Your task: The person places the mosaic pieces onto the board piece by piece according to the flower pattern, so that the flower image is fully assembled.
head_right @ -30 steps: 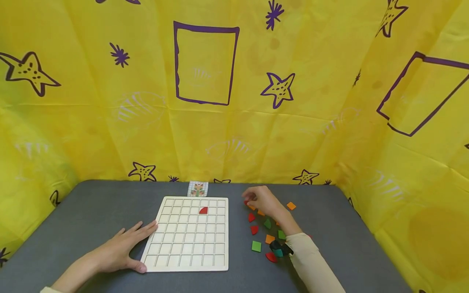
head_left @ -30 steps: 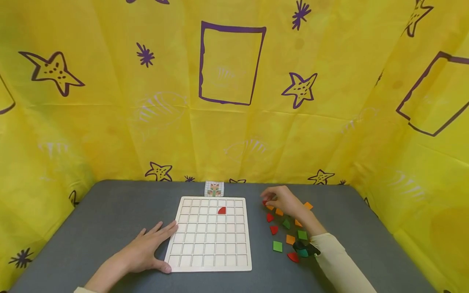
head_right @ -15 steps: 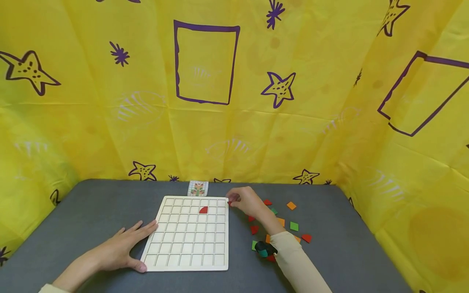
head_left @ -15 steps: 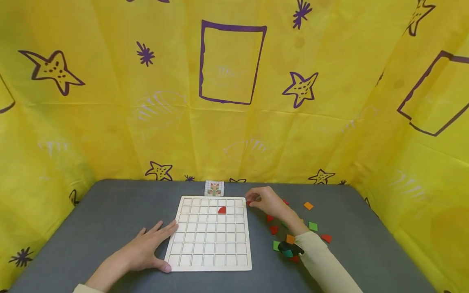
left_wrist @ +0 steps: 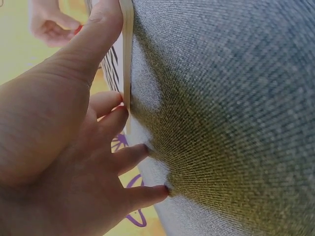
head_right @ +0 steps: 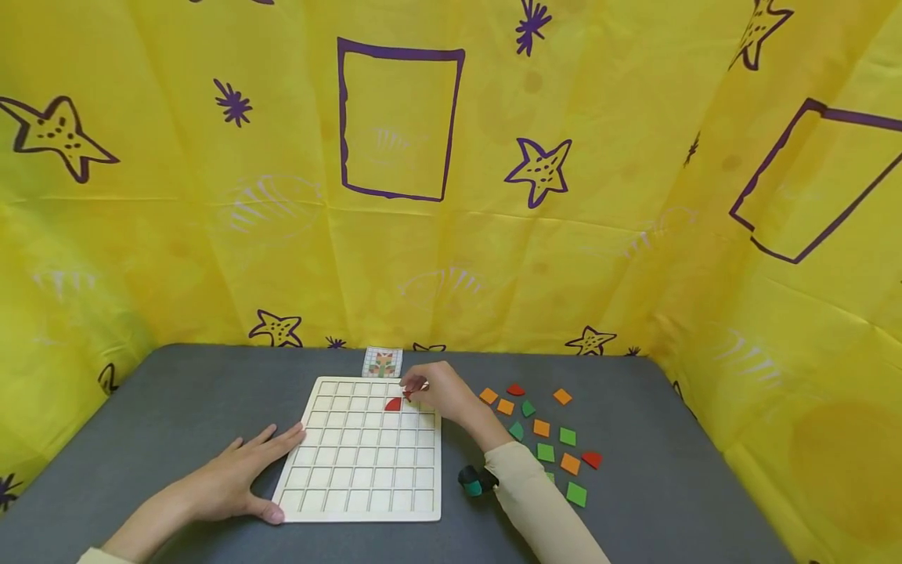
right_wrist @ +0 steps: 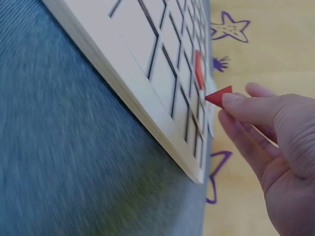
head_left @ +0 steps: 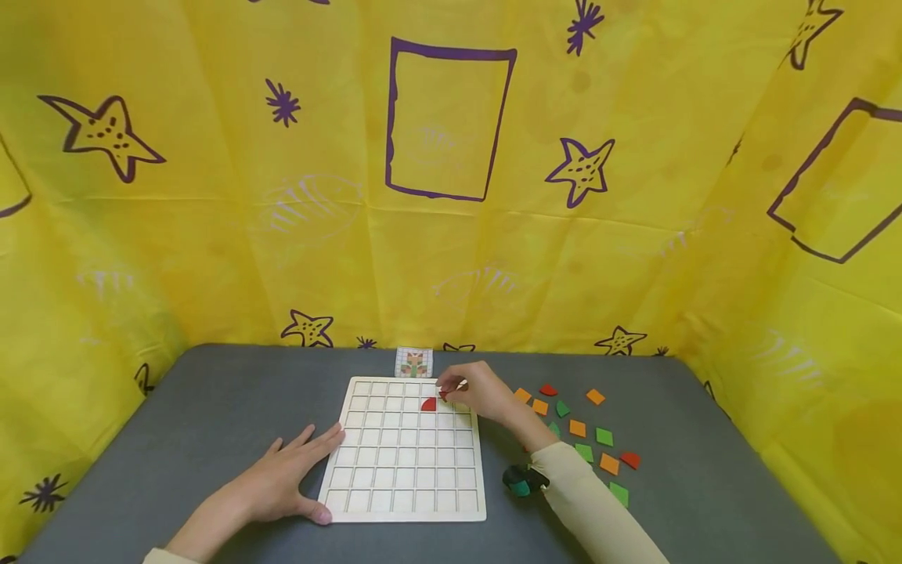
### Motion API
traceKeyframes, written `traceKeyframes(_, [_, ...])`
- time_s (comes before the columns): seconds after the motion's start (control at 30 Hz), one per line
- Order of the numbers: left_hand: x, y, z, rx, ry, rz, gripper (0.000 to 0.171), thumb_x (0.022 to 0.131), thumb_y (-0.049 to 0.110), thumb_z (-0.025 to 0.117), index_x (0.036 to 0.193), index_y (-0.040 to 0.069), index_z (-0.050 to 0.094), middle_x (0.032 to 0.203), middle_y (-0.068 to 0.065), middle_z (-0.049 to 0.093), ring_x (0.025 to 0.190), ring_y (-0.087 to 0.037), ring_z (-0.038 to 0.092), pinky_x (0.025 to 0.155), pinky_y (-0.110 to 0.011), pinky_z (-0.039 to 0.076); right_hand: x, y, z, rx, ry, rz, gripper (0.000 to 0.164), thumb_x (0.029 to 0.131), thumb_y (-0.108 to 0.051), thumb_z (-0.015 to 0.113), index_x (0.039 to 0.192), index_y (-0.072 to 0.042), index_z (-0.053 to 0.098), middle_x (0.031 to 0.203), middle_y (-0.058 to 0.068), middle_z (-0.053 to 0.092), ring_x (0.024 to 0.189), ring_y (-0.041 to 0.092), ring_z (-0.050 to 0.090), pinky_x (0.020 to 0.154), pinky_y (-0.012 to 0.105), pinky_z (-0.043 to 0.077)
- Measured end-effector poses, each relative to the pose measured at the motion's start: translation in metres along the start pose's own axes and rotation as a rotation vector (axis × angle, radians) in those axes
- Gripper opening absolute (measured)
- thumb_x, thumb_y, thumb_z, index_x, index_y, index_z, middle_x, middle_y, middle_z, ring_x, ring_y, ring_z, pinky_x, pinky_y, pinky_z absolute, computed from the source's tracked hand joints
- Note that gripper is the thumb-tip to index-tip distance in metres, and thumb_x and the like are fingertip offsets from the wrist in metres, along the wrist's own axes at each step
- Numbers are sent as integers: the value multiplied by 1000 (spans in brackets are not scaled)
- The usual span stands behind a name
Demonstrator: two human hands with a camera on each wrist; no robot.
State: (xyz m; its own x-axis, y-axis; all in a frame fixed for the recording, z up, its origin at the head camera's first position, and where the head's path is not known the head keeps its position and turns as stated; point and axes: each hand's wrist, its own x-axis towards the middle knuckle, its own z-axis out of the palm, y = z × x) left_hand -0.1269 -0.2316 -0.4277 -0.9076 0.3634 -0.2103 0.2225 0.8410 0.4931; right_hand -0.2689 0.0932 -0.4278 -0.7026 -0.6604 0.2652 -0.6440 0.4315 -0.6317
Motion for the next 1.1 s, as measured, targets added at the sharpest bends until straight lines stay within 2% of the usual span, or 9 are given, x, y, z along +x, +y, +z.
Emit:
traceKeyframes(0.23, [1,0,-1,-4,-9,-12,114,56,51,87,151,12,38,158,-9,33,143,-50,19,101,-79,8,12,-1,15,9,0,25,17,86,2,72,102,-1,72,91,4,72,85,13,66,75,23,55])
traceKeyframes(0.43, [-1,1,-1,-8,-3,9,113,57,52,86,151,11,38,158,-9,32,143,-50,19,101,-79,9,20,-7,17,-35,-16,37,15,86,3,71,100,-1,72,89,6,71,84,13,65,74,22,54])
traceKeyframes(0.6, [-1,0,-1,-8,-3,8,113,57,52,86,151,11,38,158,-8,32,143,-50,19,101,-79,8,26,-12,21,10,-23,35,13,86,2,71,99,1,71,89,6,71,84,14,65,75,22,53])
traceKeyframes(0.83, [-3,1,0,-12,3,15,112,58,52,86,151,11,38,158,-9,32,143,-49,19,102,-79,9,32,-16,34,32,-42,51,12,86,-2,73,98,-5,72,87,3,71,79,7,64,70,19,52])
traceKeyframes(1.1, [-4,0,-1,-15,8,15,112,58,52,86,151,11,38,158,-8,32,144,-48,19,103,-78,9,35,-11,44,73,-10,97,11,86,-2,72,96,-7,73,87,3,71,80,7,65,73,20,53])
